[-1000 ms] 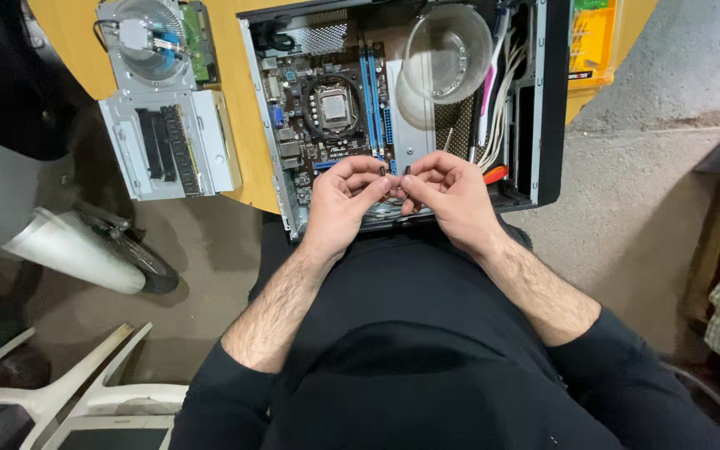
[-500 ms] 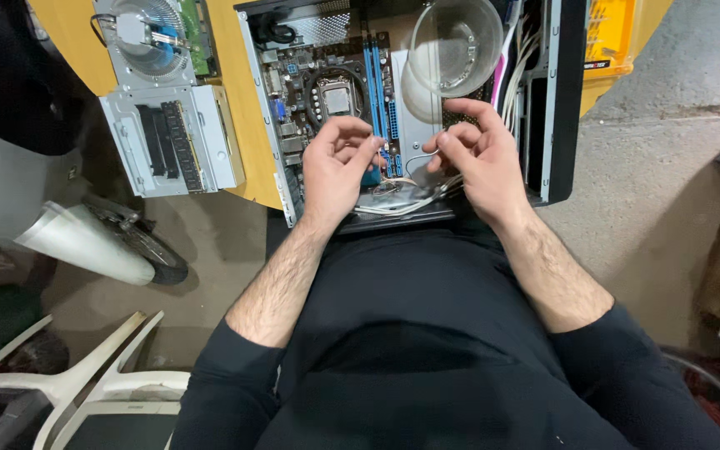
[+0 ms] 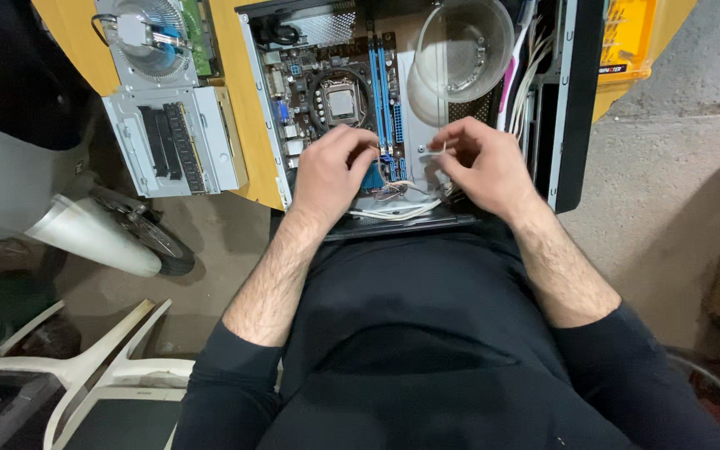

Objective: The person connects several small front-panel cables to the motherboard inside an open desktop case. They handle individual wires, align connectors, and plug them into the appropriate pins on the board.

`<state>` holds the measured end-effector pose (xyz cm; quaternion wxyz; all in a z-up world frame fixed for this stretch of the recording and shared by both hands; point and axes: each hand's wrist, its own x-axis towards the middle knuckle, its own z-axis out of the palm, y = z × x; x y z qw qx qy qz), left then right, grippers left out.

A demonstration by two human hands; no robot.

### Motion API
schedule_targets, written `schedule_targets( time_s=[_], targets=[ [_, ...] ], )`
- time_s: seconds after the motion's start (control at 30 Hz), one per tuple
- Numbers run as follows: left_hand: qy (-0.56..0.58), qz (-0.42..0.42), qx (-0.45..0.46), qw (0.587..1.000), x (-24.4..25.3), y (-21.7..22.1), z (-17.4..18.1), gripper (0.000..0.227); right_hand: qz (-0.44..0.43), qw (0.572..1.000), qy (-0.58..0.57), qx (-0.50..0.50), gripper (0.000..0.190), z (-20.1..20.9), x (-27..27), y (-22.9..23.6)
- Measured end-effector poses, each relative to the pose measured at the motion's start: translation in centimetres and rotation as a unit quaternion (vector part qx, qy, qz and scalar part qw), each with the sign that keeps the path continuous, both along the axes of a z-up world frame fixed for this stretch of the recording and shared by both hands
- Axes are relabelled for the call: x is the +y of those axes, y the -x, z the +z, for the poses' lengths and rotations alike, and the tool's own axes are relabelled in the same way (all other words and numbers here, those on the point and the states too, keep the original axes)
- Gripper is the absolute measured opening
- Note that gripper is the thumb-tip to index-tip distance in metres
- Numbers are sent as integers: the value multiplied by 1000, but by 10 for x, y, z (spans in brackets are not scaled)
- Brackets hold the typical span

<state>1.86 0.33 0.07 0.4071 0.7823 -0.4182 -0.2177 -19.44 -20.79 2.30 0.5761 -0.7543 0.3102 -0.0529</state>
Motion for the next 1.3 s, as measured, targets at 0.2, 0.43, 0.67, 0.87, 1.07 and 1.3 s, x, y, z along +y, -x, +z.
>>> schedule_targets(
  time_s=[0.2, 0.43, 0.67, 0.87, 1.07, 1.3],
  targets=[
    [-3, -58, -103, 993, -4, 8, 16, 8, -2, 980, 180, 82, 24, -32, -15, 16],
    [-17, -107, -37, 993, -3, 17, 21, 16, 209, 932, 294, 23, 32, -13, -23, 23],
    [-20, -136, 53, 989, -13, 24, -8, 17, 204, 976, 10, 72, 25, 18, -3, 0],
    [-73, -102, 112, 986, -24, 21, -4, 18, 221, 965, 43, 131, 45, 34, 5, -15],
    [-64, -100, 89, 989, -19, 23, -3, 21, 281, 944, 94, 149, 61, 36, 5, -18],
    [-80, -96, 114, 986, -10, 29, -15, 20, 317, 911, 179, 194, 52, 27, 15, -19]
  ],
)
